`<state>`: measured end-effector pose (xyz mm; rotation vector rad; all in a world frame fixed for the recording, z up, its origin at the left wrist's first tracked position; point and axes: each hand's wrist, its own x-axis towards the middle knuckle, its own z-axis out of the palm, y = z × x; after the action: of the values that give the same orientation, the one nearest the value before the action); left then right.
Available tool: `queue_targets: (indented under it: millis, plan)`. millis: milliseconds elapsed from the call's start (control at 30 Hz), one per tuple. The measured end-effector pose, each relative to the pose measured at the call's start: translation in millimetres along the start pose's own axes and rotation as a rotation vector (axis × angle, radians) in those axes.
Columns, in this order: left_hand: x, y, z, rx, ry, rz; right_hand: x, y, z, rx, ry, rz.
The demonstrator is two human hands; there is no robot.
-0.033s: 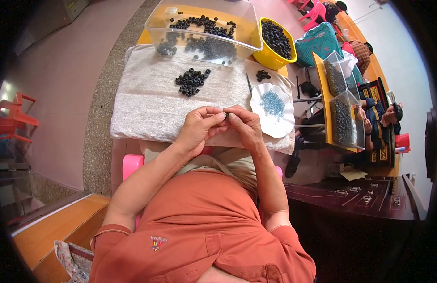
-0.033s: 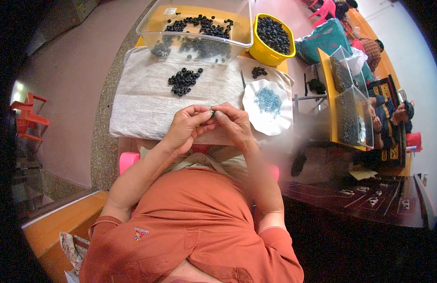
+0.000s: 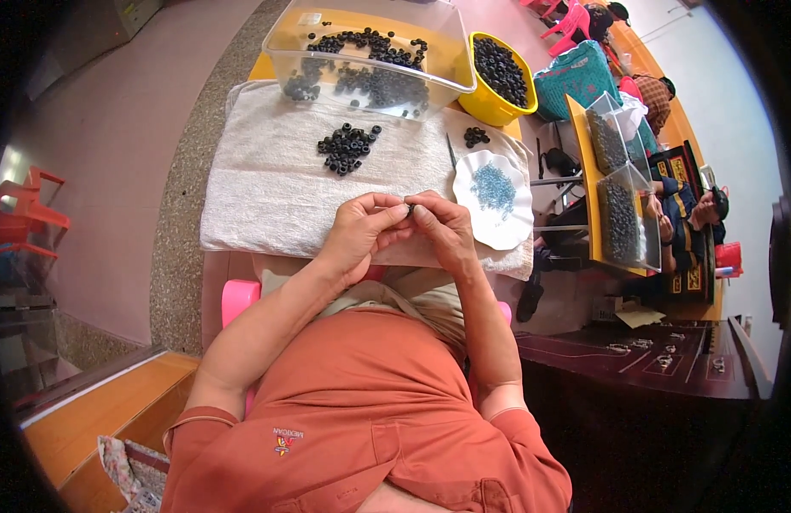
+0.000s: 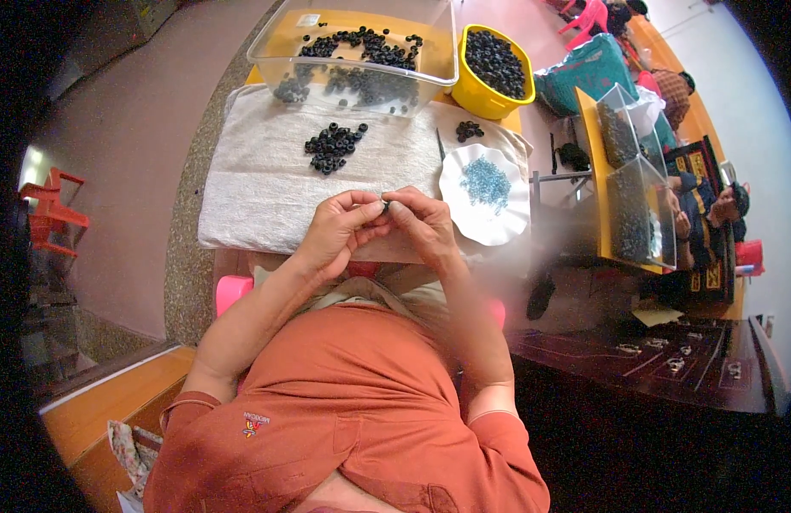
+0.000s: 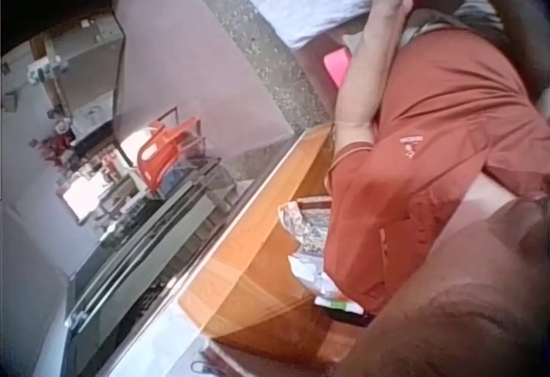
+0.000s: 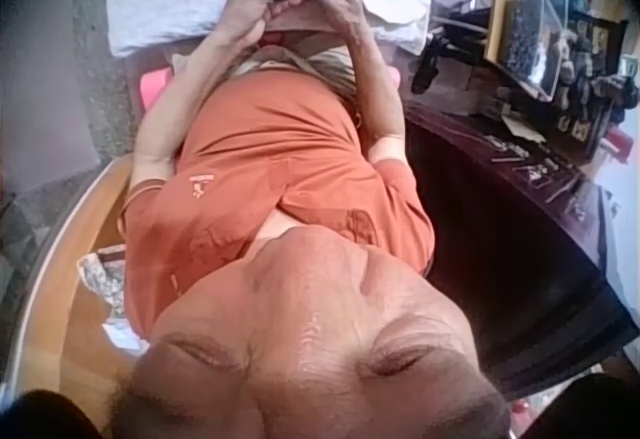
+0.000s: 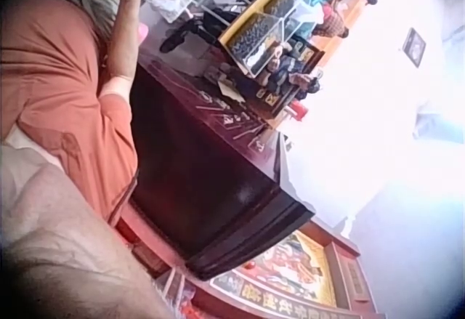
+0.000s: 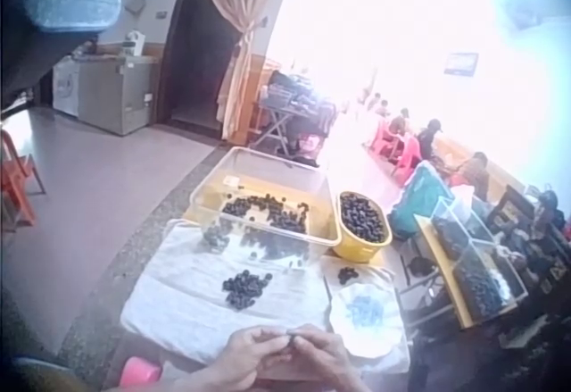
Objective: Sorting small black and blue parts from a central area into specific containers.
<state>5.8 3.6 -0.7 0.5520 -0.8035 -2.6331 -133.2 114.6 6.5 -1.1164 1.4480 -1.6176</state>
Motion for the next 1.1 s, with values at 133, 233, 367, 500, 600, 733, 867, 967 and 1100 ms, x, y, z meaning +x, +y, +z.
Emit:
queue_targets:
  millis: [133, 233, 367, 500, 600, 733, 867, 967, 1100]
  plan:
    - [-0.5, -0.8, 1.4, -0.004, -0.003, -0.006, -0.5, 7.5, -4.7, -0.012, -0.01, -0.034]
    - [-0.6, -1.1, 0.5, -0.009, -0.002, -0.011, -0.6, 7.2, -4.6, 0.031, 0.005, -0.001]
    - [-0.9, -0.1, 0.5, -0.006, 0.0, -0.024, -1.3, 7.2, -6.0, 0.072, -0.011, 0.0]
    - [-0.8, 0.7, 0.4, 0.001, 0.01, -0.031, -1.1, 4.4, -5.1, 0.08, -0.012, 0.016]
    - [-1.3, 1.6, 2.1, 0.011, 0.009, -0.033, -1.6, 2.4, -5.5, 0.075, 0.005, 0.013]
    - [-1.3, 1.4, 2.2, 0.033, 0.022, -0.023, -1.4, 0.2, -6.4, 0.051, 0.003, 0.002]
    - [-1.4, 1.0, 2.0, 0.039, 0.035, -0.02, -2.0, 0.8, -7.1, 0.024, 0.018, -0.019]
    - [-1.7, 0.9, 2.4, 0.044, 0.038, -0.014, -2.1, 2.1, -7.6, 0.022, 0.027, -0.035]
    - [-1.9, 0.3, 2.5, 0.047, 0.042, -0.001, -2.3, 1.9, -7.1, -0.013, 0.05, -0.069]
